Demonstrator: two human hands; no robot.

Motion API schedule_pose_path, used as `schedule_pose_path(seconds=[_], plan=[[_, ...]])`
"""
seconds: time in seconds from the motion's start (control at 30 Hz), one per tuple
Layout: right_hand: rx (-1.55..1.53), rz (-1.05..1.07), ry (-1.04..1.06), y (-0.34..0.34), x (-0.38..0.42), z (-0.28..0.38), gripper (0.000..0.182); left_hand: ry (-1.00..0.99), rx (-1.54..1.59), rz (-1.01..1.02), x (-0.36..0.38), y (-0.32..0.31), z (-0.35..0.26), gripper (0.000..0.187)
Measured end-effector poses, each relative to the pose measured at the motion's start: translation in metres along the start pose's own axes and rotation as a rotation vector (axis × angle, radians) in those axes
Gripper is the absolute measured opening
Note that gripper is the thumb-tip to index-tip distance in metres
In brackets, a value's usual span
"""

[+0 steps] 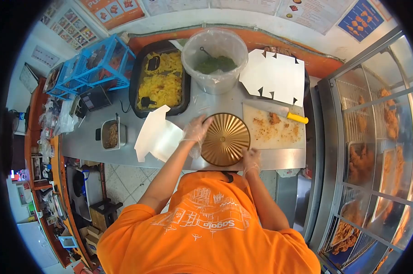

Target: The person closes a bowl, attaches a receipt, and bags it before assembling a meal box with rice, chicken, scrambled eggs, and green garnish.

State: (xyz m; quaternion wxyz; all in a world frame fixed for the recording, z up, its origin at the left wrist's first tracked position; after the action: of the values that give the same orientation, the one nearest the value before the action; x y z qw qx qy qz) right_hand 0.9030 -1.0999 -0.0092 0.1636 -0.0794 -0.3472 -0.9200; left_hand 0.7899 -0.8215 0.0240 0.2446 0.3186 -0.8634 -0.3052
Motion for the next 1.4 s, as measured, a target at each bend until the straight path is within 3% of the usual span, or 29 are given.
schedule_pose_path(seconds=[0.07, 0.2, 0.27, 0.33, 0.43, 0.47, 0.5, 0.53, 0.57, 0.6, 0.63, 0.67, 0.7, 0.73, 0.77, 0.8, 0.87, 0.9, 0.93, 0.97, 1.0, 1.03, 1.07, 1.1, 1.2, 1.23, 1.27, 1.33, 1.4], plan=[[-0.202, 0.199, -0.231, -0.035, -0.001, -0.057, 0.049, 0.058, -0.114, 0.038, -0.008, -0.023, 0.017, 0.068], [-0.259, 0.162, -0.346, -0.016, 0.004, -0.008, 0.043, 0.123, -0.045, 0.031, -0.011, -0.003, 0.020, 0.064], [-0.659, 0.111, -0.172, 0.020, -0.005, 0.058, 0.039, -0.063, 0.351, -0.009, -0.005, 0.069, -0.039, 0.053], [-0.497, -0.116, 0.358, 0.071, -0.012, 0.184, 0.037, -0.156, 0.618, -0.143, -0.017, 0.123, -0.068, 0.048], [-0.414, 0.026, 0.298, 0.052, -0.084, 0.267, 0.036, -0.258, 0.513, -0.339, -0.084, 0.193, -0.108, 0.054], [-0.225, -0.198, 0.496, 0.029, -0.129, 0.276, 0.038, -0.209, 0.587, -0.332, -0.106, 0.201, -0.116, 0.054], [-0.266, -0.150, 0.317, 0.009, -0.145, 0.292, 0.031, -0.282, 0.521, -0.415, -0.139, 0.204, -0.098, 0.055], [-0.253, 0.009, 0.360, -0.051, -0.203, 0.279, 0.047, -0.370, 0.467, -0.486, -0.178, 0.202, -0.091, 0.056], [0.059, -0.058, 0.461, -0.122, -0.283, 0.246, 0.030, -0.242, 0.489, -0.449, -0.173, 0.205, -0.100, 0.059], [0.062, -0.162, 0.401, -0.133, -0.285, 0.270, 0.030, -0.266, 0.436, -0.493, -0.201, 0.200, -0.077, 0.059], [-0.065, -0.246, 0.369, -0.128, -0.266, 0.294, 0.072, -0.204, 0.335, -0.469, -0.251, 0.197, -0.040, 0.060], [-0.175, -0.486, 0.461, -0.050, -0.194, 0.312, 0.053, -0.198, 0.365, -0.484, -0.225, 0.204, -0.068, 0.062], [-0.298, -0.284, 0.455, -0.031, -0.179, 0.310, 0.070, -0.187, 0.206, -0.550, -0.205, 0.211, -0.082, 0.058], [-0.369, -0.421, 0.557, -0.010, -0.154, 0.294, 0.059, -0.466, 0.026, -0.701, -0.264, 0.216, -0.030, 0.052], [-0.426, -0.431, 0.604, -0.002, -0.142, 0.262, 0.040, -0.401, 0.145, -0.815, -0.200, 0.219, -0.068, 0.049], [-0.205, -0.320, 0.523, 0.025, -0.109, 0.236, 0.032, -0.451, 0.336, -0.842, -0.165, 0.213, -0.088, 0.050], [-0.187, -0.039, 0.216, 0.034, -0.065, 0.134, 0.039, -0.554, 0.226, -0.617, -0.105, 0.183, -0.125, 0.048], [-0.501, -0.157, 0.101, 0.048, -0.033, 0.069, 0.036, -0.398, 0.198, -0.532, -0.083, 0.150, -0.132, 0.046], [-0.525, -0.390, 0.199, 0.073, -0.002, 0.008, 0.032, -0.242, 0.162, -0.449, -0.062, 0.114, -0.134, 0.045], [-0.521, -0.562, 0.059, 0.090, 0.019, -0.069, 0.032, -0.431, 0.644, -0.282, -0.054, 0.057, -0.117, 0.039], [-0.652, -0.723, 0.086, 0.147, 0.062, -0.116, 0.029, -0.413, 0.669, -0.179, -0.014, 0.005, -0.141, 0.032], [-1.303, -0.911, 0.097, 0.182, 0.084, -0.200, 0.024, -0.477, 0.778, -0.016, 0.032, -0.052, -0.171, 0.028], [-0.715, -1.230, 0.175, 0.264, 0.145, -0.215, 0.016, -0.537, 0.878, 0.156, 0.075, -0.105, -0.199, 0.027], [-0.187, -1.357, -0.004, 0.341, 0.206, -0.222, 0.020, -0.643, 0.817, 0.328, 0.114, -0.156, -0.223, 0.029], [0.042, -1.739, -0.126, 0.535, 0.360, -0.274, 0.024, -0.792, 0.782, 0.899, 0.258, -0.275, -0.331, 0.038], [0.475, -1.924, -0.158, 0.592, 0.405, -0.263, 0.022, -1.004, 0.734, 0.942, 0.313, -0.290, -0.384, 0.030], [0.688, -1.901, -0.352, 0.648, 0.438, -0.269, 0.020, -1.207, 0.685, 0.970, 0.371, -0.301, -0.431, 0.022], [0.611, -1.744, -0.495, 0.758, 0.472, -0.328, 0.032, -1.601, 0.751, 0.993, 0.478, -0.315, -0.518, 0.017], [0.805, -1.358, -0.537, 0.829, 0.462, -0.369, 0.067, -1.714, 0.734, 1.042, 0.562, -0.342, -0.568, 0.019]])
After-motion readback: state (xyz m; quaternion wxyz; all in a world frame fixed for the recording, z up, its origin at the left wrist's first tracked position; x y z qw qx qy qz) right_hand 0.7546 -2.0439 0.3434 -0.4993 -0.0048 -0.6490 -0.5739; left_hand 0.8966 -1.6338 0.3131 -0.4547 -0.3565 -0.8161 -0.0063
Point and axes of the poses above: each hand's wrist, its own x-axis away from the middle knuckle, its own y-axis out of the back of the hand, z = x × y, the point moved 7 cm from there along -x, towards the middle knuckle, and after that the axes turned 5 degrees about x, right-handed, at the moved point
